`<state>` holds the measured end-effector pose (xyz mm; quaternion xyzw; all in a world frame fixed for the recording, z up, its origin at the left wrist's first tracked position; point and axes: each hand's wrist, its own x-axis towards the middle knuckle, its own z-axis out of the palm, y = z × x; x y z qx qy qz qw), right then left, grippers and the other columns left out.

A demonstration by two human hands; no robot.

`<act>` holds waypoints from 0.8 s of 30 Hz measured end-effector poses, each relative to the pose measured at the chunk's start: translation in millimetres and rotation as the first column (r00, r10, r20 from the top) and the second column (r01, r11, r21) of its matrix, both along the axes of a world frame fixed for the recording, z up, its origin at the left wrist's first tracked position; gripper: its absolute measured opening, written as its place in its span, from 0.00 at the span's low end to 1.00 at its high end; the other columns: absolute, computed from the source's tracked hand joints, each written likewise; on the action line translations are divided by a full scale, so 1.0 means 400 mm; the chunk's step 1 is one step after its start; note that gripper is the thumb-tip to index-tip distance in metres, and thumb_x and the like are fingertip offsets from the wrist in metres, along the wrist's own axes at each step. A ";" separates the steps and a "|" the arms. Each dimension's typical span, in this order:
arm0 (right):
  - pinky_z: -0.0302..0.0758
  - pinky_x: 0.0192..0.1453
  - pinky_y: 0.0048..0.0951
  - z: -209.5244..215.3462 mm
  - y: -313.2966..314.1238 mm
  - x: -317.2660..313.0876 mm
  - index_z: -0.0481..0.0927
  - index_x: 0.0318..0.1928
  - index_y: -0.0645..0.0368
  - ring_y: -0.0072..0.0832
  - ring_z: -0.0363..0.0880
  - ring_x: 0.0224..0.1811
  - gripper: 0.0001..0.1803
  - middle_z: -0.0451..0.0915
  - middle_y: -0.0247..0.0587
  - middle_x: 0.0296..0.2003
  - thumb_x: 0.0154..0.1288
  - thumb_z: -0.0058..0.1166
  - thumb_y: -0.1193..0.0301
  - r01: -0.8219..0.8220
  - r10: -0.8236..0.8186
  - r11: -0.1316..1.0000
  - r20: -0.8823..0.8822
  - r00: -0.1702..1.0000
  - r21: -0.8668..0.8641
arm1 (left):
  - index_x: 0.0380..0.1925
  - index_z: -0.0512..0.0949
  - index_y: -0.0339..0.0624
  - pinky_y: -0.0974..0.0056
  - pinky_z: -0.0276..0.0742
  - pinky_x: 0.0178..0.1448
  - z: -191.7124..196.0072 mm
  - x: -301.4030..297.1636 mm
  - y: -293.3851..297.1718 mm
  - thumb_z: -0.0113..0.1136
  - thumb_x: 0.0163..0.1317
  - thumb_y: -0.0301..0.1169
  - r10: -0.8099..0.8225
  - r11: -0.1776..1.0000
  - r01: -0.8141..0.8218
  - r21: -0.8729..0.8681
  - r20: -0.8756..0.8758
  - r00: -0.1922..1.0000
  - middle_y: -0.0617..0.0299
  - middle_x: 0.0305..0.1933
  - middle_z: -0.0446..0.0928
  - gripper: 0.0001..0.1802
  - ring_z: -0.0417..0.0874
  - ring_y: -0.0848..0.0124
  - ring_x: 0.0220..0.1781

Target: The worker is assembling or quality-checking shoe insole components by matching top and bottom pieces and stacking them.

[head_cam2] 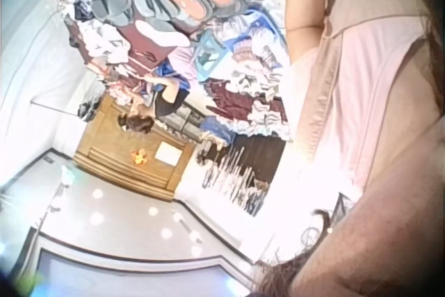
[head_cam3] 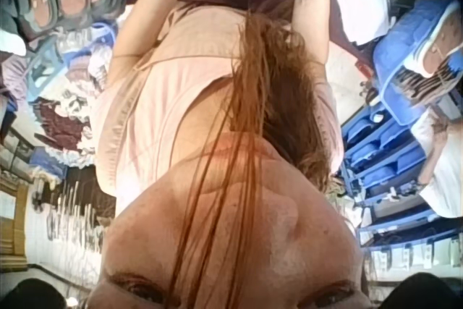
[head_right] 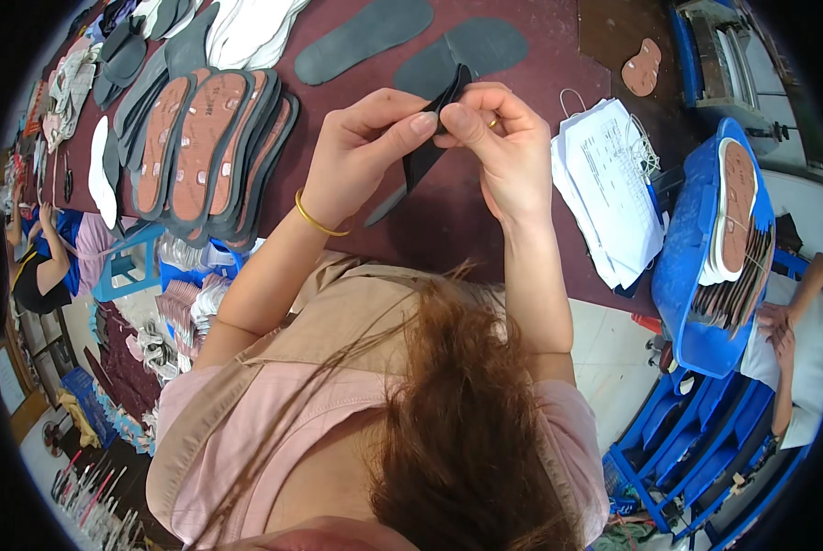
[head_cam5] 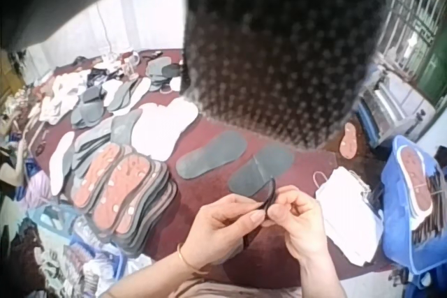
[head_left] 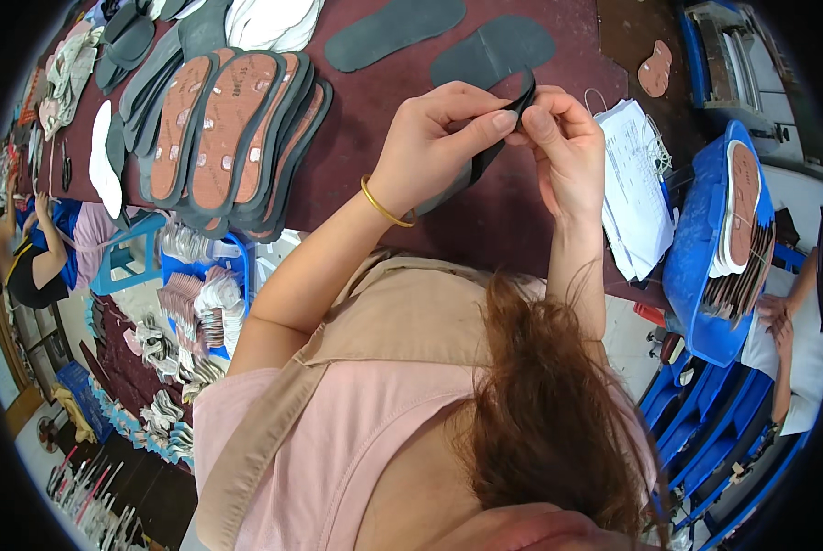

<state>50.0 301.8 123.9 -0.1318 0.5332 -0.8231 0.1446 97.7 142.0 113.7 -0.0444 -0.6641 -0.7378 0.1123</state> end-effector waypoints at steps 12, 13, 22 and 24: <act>0.84 0.39 0.30 -0.121 0.019 0.010 0.69 0.38 0.63 0.22 0.79 0.36 0.04 0.77 0.40 0.38 0.71 0.43 0.76 0.016 -0.026 0.998 0.166 0.986 0.060 | 0.43 0.81 0.40 0.70 0.77 0.41 -0.014 0.025 -0.209 0.58 0.66 0.34 0.440 0.685 -0.508 0.522 0.259 0.860 0.65 0.38 0.81 0.11 0.82 0.75 0.35; 0.85 0.39 0.31 -0.160 0.034 0.010 0.69 0.38 0.63 0.22 0.78 0.36 0.03 0.77 0.41 0.39 0.71 0.43 0.77 0.010 -0.035 0.994 0.227 0.973 0.110 | 0.45 0.79 0.40 0.68 0.78 0.42 -0.024 0.039 -0.269 0.56 0.67 0.35 0.511 0.666 -0.537 0.518 0.207 0.834 0.63 0.40 0.82 0.13 0.83 0.73 0.37; 0.79 0.31 0.20 -0.273 0.240 -0.078 0.76 0.40 0.64 0.18 0.78 0.31 0.08 0.77 0.35 0.32 0.67 0.56 0.71 0.160 -0.231 0.819 0.061 0.971 0.551 | 0.46 0.78 0.33 0.67 0.81 0.46 0.083 0.049 -0.386 0.52 0.69 0.33 0.734 0.638 -0.670 0.379 -0.037 0.678 0.58 0.42 0.82 0.14 0.85 0.70 0.41; 0.71 0.31 0.19 -0.243 0.267 -0.163 0.81 0.40 0.63 0.16 0.74 0.28 0.13 0.79 0.31 0.29 0.63 0.62 0.65 0.367 -0.296 0.656 -0.223 0.929 0.659 | 0.38 0.80 0.33 0.70 0.78 0.39 0.064 -0.001 -0.304 0.57 0.66 0.29 0.793 0.597 -0.763 0.249 -0.038 0.608 0.60 0.37 0.82 0.09 0.83 0.72 0.33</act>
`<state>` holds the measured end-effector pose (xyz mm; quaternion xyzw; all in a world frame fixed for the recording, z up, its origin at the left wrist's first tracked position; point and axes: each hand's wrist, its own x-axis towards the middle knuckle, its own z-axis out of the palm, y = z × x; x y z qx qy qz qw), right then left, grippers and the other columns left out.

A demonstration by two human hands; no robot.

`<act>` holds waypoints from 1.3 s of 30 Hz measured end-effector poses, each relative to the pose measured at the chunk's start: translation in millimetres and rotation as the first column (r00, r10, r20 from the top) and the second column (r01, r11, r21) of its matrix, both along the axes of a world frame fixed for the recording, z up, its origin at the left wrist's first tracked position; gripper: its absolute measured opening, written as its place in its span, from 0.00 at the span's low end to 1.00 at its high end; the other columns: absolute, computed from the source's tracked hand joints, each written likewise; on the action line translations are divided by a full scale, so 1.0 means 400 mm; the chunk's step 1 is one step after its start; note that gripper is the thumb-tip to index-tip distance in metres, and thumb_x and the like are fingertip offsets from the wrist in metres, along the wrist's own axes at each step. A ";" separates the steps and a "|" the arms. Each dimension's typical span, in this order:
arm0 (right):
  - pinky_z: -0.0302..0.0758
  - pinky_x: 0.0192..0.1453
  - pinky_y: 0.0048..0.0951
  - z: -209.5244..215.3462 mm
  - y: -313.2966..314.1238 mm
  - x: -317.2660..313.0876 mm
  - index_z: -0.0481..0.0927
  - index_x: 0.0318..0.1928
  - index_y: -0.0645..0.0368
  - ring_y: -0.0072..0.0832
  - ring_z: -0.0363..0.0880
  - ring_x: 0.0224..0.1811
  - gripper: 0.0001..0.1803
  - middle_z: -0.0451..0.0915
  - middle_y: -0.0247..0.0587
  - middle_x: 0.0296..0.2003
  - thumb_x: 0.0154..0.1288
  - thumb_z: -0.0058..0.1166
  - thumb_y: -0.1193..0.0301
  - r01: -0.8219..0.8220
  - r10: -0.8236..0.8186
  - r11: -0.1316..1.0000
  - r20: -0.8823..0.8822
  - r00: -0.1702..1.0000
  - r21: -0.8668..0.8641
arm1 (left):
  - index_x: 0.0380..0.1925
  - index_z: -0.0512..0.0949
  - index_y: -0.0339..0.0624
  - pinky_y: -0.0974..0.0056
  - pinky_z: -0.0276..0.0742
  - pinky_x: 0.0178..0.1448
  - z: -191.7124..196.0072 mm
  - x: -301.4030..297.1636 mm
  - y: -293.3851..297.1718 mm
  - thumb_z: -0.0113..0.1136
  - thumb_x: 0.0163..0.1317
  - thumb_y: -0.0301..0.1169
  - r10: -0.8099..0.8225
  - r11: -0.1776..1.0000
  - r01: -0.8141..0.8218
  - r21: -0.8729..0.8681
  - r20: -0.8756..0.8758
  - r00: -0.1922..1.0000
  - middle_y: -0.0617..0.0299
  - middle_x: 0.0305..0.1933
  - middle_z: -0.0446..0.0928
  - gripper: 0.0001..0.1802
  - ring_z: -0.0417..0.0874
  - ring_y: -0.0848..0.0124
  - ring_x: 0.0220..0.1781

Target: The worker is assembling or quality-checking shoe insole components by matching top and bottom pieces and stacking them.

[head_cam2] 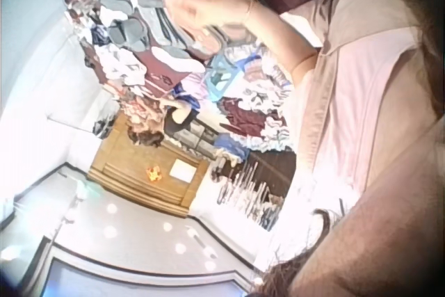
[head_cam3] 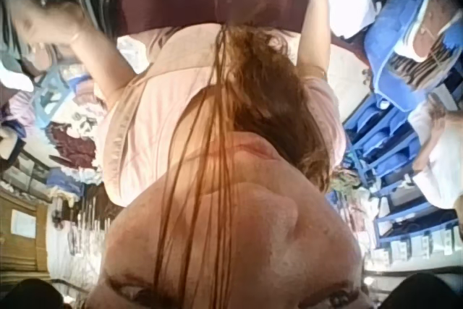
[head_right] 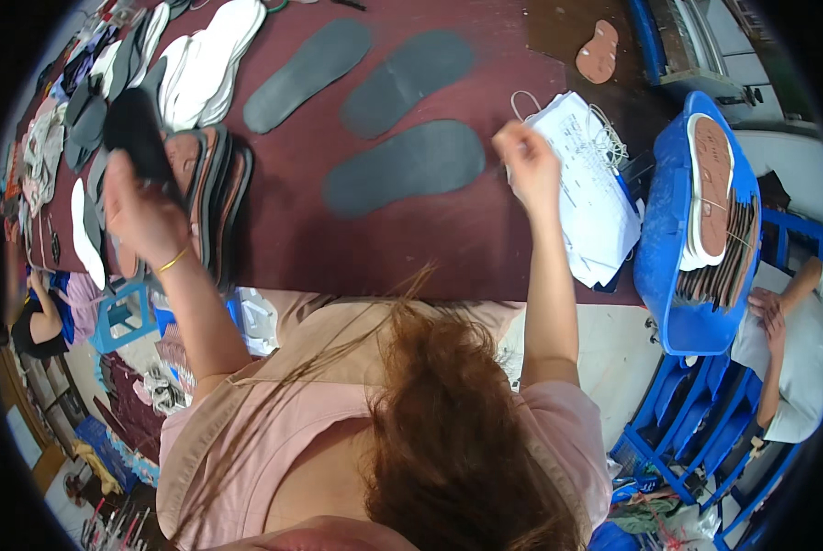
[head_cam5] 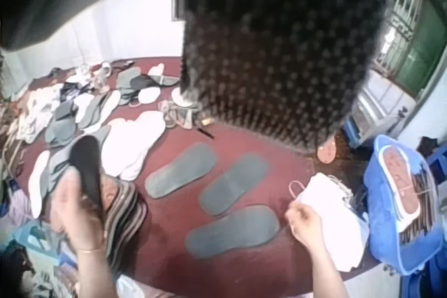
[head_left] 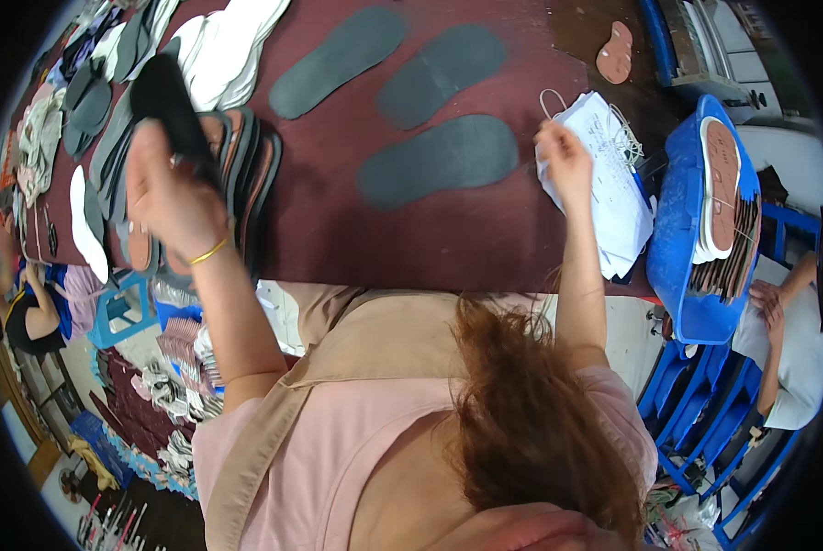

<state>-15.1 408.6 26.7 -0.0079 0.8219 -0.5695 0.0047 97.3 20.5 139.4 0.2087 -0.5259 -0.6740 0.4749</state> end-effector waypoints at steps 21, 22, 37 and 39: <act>0.75 0.51 0.25 0.241 -0.138 0.016 0.71 0.56 0.63 0.26 0.80 0.46 0.19 0.80 0.42 0.44 0.70 0.52 0.65 -0.273 0.283 0.811 -0.061 0.957 -0.517 | 0.51 0.77 0.44 0.68 0.75 0.45 -0.064 -0.186 0.293 0.60 0.63 0.40 -0.335 0.305 0.761 -0.573 0.683 0.649 0.60 0.45 0.78 0.19 0.79 0.69 0.43; 0.74 0.57 0.30 0.247 -0.141 0.037 0.68 0.59 0.62 0.30 0.79 0.52 0.20 0.79 0.48 0.50 0.72 0.50 0.66 -0.172 0.371 0.661 0.118 0.921 -0.730 | 0.50 0.76 0.43 0.70 0.75 0.41 -0.087 -0.141 0.292 0.58 0.65 0.40 -0.599 0.348 0.937 0.014 0.772 0.211 0.61 0.42 0.79 0.18 0.79 0.73 0.41; 0.75 0.27 0.25 0.129 -0.185 0.382 0.79 0.37 0.66 0.26 0.77 0.22 0.09 0.80 0.39 0.27 0.66 0.55 0.70 -0.324 0.348 0.770 -0.064 0.935 -0.551 | 0.40 0.71 0.42 0.66 0.71 0.38 -0.295 -0.043 0.296 0.44 0.70 0.42 -0.612 -0.514 0.749 0.417 -0.790 0.020 0.60 0.38 0.70 0.15 0.69 0.69 0.37; 0.77 0.27 0.24 0.158 -0.224 0.307 0.73 0.45 0.66 0.26 0.78 0.29 0.18 0.80 0.42 0.34 0.70 0.52 0.61 -0.055 0.151 0.685 0.067 0.986 -0.726 | 0.38 0.73 0.38 0.63 0.74 0.42 -0.208 0.004 0.355 0.44 0.72 0.42 -0.937 0.326 0.770 0.548 0.077 0.342 0.55 0.36 0.77 0.18 0.75 0.63 0.36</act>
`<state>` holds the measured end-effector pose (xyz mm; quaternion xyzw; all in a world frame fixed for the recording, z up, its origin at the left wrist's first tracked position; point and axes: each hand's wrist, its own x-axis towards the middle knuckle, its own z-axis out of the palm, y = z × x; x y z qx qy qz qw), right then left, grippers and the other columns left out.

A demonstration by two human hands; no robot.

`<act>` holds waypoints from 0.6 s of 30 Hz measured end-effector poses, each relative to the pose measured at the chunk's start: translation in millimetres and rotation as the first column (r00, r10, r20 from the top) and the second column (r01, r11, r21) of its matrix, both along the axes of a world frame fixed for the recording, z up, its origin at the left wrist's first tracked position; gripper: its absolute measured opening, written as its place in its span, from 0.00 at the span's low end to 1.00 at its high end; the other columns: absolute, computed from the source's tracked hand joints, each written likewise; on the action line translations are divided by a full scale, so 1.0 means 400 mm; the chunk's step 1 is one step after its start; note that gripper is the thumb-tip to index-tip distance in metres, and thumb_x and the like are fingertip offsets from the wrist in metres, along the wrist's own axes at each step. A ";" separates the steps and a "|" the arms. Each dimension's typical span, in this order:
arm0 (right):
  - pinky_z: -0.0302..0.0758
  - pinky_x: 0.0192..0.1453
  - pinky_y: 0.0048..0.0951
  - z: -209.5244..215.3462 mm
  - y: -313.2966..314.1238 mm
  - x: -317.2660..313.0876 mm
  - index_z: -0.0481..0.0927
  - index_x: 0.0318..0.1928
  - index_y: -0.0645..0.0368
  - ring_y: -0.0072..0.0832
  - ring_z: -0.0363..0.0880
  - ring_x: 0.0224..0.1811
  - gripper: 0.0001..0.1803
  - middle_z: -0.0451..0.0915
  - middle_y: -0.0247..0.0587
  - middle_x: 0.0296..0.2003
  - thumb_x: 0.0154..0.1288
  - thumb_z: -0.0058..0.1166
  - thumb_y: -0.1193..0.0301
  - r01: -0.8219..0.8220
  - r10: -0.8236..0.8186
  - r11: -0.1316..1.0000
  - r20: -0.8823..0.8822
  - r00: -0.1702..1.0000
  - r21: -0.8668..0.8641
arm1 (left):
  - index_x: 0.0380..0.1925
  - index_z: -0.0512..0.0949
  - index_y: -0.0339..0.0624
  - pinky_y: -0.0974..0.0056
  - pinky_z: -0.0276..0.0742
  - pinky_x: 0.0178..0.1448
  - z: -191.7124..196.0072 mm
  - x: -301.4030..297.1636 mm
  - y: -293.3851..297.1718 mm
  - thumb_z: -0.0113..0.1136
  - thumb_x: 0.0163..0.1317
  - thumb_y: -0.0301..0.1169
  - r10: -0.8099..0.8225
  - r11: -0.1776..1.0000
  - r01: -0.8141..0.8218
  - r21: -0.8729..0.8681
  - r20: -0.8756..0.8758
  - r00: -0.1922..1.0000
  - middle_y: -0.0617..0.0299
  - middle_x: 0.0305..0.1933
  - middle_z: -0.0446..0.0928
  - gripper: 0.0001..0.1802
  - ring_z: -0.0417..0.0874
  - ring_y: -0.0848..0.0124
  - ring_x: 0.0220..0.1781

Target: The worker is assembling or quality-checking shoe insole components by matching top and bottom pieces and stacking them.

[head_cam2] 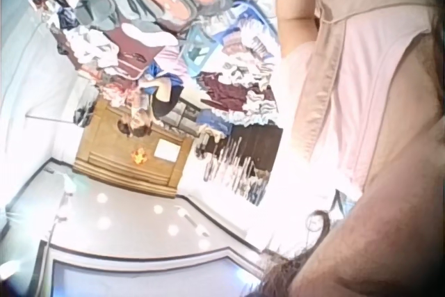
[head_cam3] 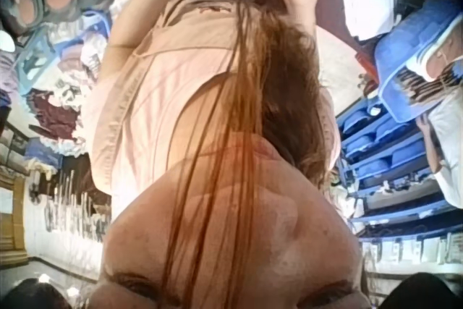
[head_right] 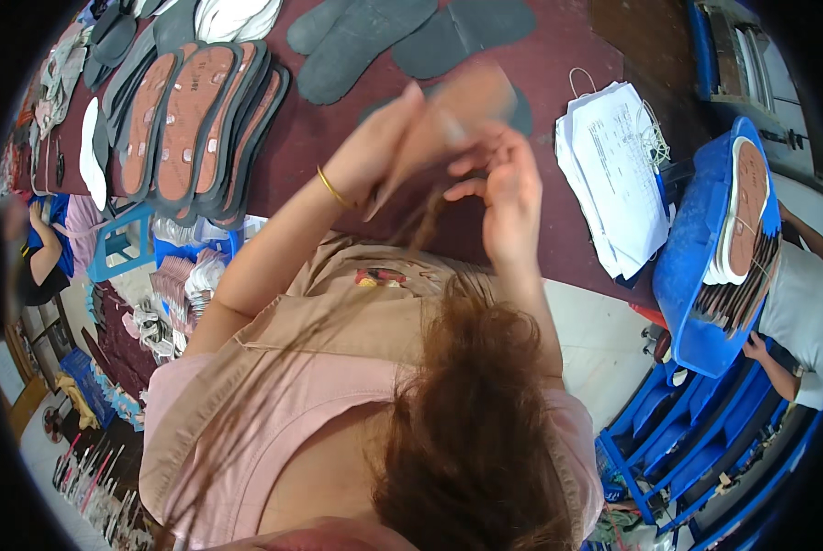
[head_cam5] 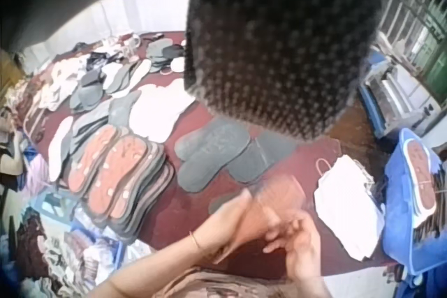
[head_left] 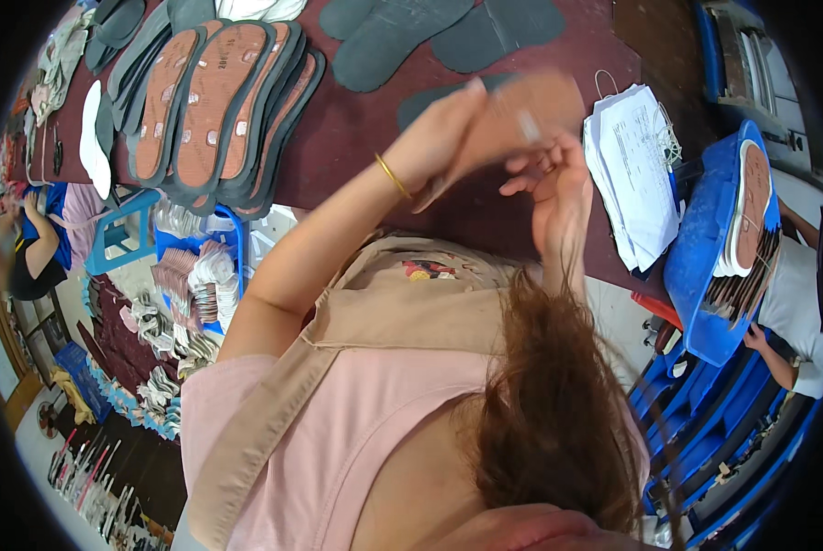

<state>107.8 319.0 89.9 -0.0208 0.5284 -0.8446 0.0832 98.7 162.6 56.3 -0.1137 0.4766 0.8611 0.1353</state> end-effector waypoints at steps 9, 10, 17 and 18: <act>0.81 0.29 0.24 -0.146 0.141 -0.142 0.75 0.45 0.66 0.27 0.82 0.28 0.10 0.80 0.41 0.32 0.68 0.54 0.72 0.057 -0.109 0.974 0.232 0.967 0.219 | 0.54 0.74 0.37 0.62 0.78 0.55 -0.111 0.181 -0.114 0.65 0.59 0.26 0.022 0.884 -0.129 -0.450 -0.237 0.971 0.59 0.61 0.67 0.21 0.78 0.67 0.52; 0.81 0.29 0.24 -0.153 0.137 -0.151 0.75 0.45 0.66 0.27 0.82 0.28 0.10 0.80 0.41 0.32 0.68 0.54 0.72 0.049 -0.101 0.975 0.236 0.966 0.218 | 0.53 0.75 0.38 0.60 0.79 0.56 -0.115 0.168 -0.118 0.68 0.56 0.26 0.051 0.878 -0.192 -0.438 -0.314 0.948 0.59 0.64 0.63 0.24 0.77 0.67 0.53; 0.68 0.23 0.15 -0.209 0.165 -0.215 0.83 0.45 0.66 0.16 0.75 0.27 0.13 0.81 0.33 0.31 0.64 0.61 0.70 0.135 -0.231 0.797 0.091 0.969 0.589 | 0.58 0.73 0.47 0.58 0.70 0.56 -0.125 0.090 -0.138 0.75 0.44 0.30 -0.119 0.204 -0.340 -0.918 -0.368 0.922 0.61 0.47 0.82 0.37 0.77 0.61 0.46; 0.68 0.23 0.15 -0.217 0.166 -0.219 0.83 0.45 0.66 0.16 0.75 0.27 0.13 0.81 0.33 0.31 0.64 0.61 0.70 0.136 -0.233 0.796 0.091 0.968 0.589 | 0.61 0.70 0.48 0.57 0.68 0.57 -0.133 0.089 -0.141 0.75 0.43 0.31 -0.125 0.195 -0.352 -0.915 -0.379 0.917 0.61 0.50 0.82 0.41 0.76 0.60 0.45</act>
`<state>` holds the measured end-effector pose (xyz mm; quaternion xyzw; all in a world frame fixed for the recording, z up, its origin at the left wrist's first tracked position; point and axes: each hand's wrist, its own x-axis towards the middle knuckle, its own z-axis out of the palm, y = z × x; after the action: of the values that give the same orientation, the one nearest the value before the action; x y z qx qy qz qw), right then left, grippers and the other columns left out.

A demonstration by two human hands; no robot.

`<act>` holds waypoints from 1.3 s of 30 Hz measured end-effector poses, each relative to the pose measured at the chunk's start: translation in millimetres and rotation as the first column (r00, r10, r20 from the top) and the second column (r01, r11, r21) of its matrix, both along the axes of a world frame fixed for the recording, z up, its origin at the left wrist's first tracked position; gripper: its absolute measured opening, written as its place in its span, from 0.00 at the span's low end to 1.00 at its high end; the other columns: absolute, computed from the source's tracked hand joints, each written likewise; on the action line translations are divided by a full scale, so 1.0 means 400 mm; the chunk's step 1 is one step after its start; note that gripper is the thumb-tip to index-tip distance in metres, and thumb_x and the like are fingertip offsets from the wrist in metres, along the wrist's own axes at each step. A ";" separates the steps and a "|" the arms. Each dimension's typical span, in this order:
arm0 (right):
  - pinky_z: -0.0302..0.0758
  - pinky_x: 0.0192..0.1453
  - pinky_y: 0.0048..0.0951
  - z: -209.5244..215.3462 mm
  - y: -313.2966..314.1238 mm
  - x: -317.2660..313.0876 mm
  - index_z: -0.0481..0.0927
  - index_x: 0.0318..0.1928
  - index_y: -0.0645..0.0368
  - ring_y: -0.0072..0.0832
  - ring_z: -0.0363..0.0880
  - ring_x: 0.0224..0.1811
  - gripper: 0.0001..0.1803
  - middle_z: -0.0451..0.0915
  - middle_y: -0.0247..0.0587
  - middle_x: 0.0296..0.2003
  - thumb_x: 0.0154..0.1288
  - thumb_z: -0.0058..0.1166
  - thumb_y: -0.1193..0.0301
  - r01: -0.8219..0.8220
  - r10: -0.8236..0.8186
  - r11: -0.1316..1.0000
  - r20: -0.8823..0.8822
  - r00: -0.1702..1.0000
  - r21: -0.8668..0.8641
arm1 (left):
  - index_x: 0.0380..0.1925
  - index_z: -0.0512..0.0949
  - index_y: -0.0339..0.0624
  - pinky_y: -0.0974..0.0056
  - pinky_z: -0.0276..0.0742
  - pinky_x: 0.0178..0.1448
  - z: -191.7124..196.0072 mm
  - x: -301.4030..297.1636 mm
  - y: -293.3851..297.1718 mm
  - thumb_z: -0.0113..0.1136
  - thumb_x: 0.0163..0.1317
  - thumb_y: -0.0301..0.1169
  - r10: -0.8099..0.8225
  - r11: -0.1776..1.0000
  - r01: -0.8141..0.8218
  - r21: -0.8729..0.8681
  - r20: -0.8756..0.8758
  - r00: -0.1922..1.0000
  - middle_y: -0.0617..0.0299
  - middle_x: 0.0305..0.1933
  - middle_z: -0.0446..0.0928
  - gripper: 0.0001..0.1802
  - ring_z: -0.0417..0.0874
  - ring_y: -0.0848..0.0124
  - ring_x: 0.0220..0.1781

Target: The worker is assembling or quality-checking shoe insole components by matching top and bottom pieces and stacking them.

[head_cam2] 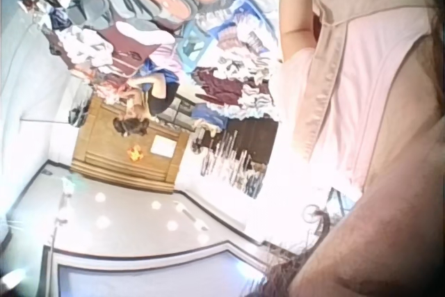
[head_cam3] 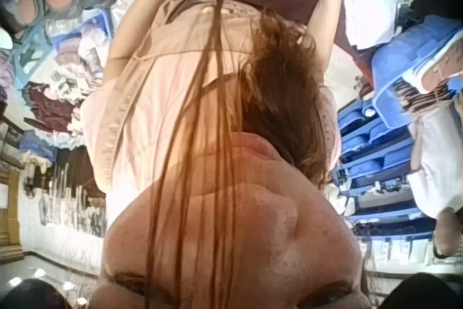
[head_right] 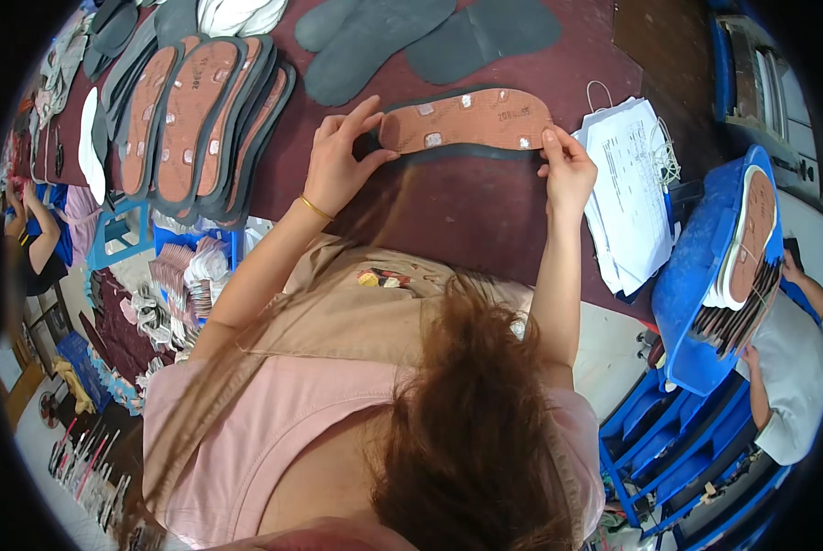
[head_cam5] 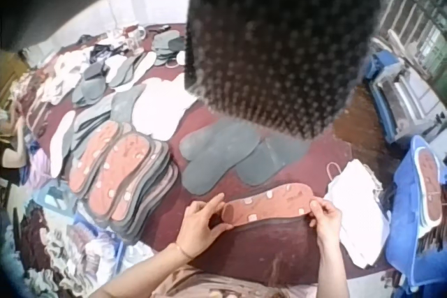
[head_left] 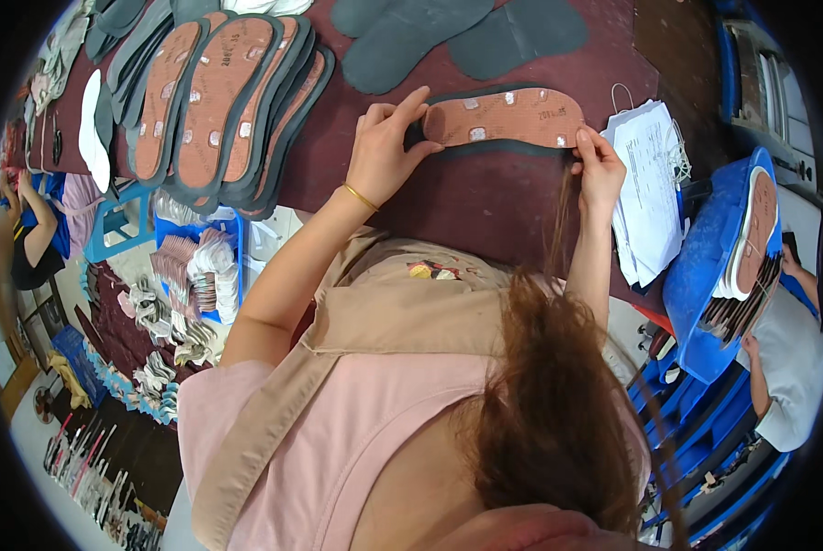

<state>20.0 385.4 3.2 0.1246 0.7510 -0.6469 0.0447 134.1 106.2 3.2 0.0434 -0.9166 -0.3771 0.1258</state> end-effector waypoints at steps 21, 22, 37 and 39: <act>0.76 0.28 0.19 -0.039 0.017 -0.009 0.85 0.41 0.65 0.18 0.76 0.26 0.14 0.80 0.37 0.30 0.57 0.67 0.69 -0.054 0.062 0.962 -0.024 0.998 0.268 | 0.51 0.78 0.46 0.54 0.70 0.59 0.047 -0.086 0.035 0.70 0.50 0.35 -0.203 0.938 0.222 -0.267 0.098 0.974 0.54 0.55 0.74 0.25 0.73 0.54 0.55; 0.76 0.30 0.21 -0.035 0.009 -0.009 0.85 0.40 0.65 0.19 0.76 0.27 0.15 0.79 0.37 0.30 0.56 0.68 0.68 -0.074 0.089 0.960 -0.043 0.995 0.270 | 0.49 0.79 0.46 0.54 0.69 0.60 0.037 -0.118 0.056 0.69 0.50 0.37 -0.280 0.943 0.274 -0.189 -0.007 0.960 0.54 0.56 0.73 0.24 0.73 0.54 0.56; 0.46 0.75 0.49 0.112 -0.121 0.167 0.71 0.62 0.55 0.37 0.64 0.69 0.25 0.68 0.39 0.65 0.65 0.52 0.65 -0.424 0.859 0.489 -0.337 0.385 0.762 | 0.60 0.71 0.46 0.60 0.74 0.63 0.024 -0.117 0.077 0.42 0.72 0.39 -0.670 -0.594 -0.480 0.645 -0.068 0.739 0.61 0.55 0.77 0.21 0.79 0.69 0.54; 0.43 0.74 0.55 0.102 -0.160 0.160 0.71 0.63 0.55 0.36 0.61 0.70 0.25 0.66 0.41 0.67 0.66 0.48 0.64 -0.419 0.907 0.353 -0.196 0.372 0.837 | 0.64 0.66 0.42 0.63 0.68 0.69 -0.031 -0.065 0.074 0.31 0.75 0.39 -0.582 -0.795 -0.454 0.402 -0.298 0.756 0.58 0.64 0.71 0.24 0.74 0.68 0.62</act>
<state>84.0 321.2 44.1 -0.4456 0.8625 -0.2389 0.0187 108.0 135.8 -9.3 0.0379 0.1626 -0.9194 -0.3560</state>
